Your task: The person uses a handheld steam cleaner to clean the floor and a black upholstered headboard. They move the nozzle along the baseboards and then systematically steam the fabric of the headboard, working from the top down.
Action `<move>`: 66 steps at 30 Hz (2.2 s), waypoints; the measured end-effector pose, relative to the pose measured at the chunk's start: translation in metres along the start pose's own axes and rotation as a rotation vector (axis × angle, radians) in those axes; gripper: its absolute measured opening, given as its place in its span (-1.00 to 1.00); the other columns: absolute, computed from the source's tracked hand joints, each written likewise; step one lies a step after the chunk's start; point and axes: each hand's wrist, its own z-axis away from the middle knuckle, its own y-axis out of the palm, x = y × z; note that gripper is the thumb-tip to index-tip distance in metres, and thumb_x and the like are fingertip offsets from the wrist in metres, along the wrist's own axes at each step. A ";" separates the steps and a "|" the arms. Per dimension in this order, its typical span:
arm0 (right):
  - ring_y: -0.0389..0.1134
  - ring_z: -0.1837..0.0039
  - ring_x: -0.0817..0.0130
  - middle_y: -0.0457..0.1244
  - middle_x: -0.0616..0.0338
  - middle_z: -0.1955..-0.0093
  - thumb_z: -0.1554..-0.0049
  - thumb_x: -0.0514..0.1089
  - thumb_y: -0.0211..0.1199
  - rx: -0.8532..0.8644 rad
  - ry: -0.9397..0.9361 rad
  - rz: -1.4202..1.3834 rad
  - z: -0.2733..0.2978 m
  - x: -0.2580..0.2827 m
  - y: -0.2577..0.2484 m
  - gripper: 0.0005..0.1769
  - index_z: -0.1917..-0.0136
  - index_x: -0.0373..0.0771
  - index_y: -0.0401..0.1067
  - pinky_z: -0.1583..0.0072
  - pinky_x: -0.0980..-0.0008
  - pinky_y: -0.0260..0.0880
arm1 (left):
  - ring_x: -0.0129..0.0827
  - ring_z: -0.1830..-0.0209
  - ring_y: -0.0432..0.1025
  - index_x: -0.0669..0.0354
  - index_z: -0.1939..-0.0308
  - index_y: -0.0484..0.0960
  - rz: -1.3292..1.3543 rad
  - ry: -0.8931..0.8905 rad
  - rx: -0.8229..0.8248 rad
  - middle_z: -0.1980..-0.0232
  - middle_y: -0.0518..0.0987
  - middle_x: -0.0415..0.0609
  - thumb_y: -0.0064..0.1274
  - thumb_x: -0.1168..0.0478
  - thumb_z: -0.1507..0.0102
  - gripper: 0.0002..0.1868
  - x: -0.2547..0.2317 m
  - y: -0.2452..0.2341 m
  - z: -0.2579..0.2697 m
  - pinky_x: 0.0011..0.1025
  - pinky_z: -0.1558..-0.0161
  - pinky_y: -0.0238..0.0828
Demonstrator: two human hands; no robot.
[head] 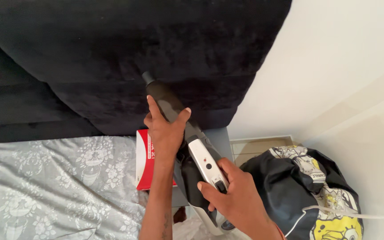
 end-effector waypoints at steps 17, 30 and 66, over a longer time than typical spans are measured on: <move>0.40 0.46 0.44 0.36 0.13 0.42 0.03 -0.09 0.43 0.077 0.019 0.068 -0.014 0.007 0.016 -0.57 -0.07 -0.30 0.47 0.35 0.42 0.34 | 0.12 -0.27 0.34 0.02 -0.62 -0.09 0.003 -0.053 -0.053 -0.39 0.20 0.31 0.35 -0.11 -0.01 0.25 0.014 -0.022 -0.014 -0.19 -0.23 0.35; 0.40 0.46 0.44 0.35 0.14 0.42 0.03 -0.08 0.44 0.013 0.050 0.046 -0.010 -0.003 -0.006 -0.60 -0.03 -0.31 0.48 0.35 0.42 0.30 | 0.16 -0.24 0.34 0.03 -0.62 -0.10 -0.021 -0.043 0.000 -0.38 0.22 0.30 0.35 -0.11 -0.01 0.25 0.009 0.011 -0.003 -0.17 -0.22 0.34; 0.37 0.44 0.45 0.32 0.08 0.36 0.02 -0.17 0.42 -0.249 0.119 -0.122 0.002 -0.062 -0.078 -0.65 0.03 -0.42 0.44 0.34 0.37 0.33 | 0.32 -0.31 0.23 -0.10 -0.63 -0.14 -0.159 -0.016 0.325 -0.46 0.15 0.32 0.29 -0.20 0.01 0.28 -0.008 0.136 0.041 -0.05 -0.29 0.28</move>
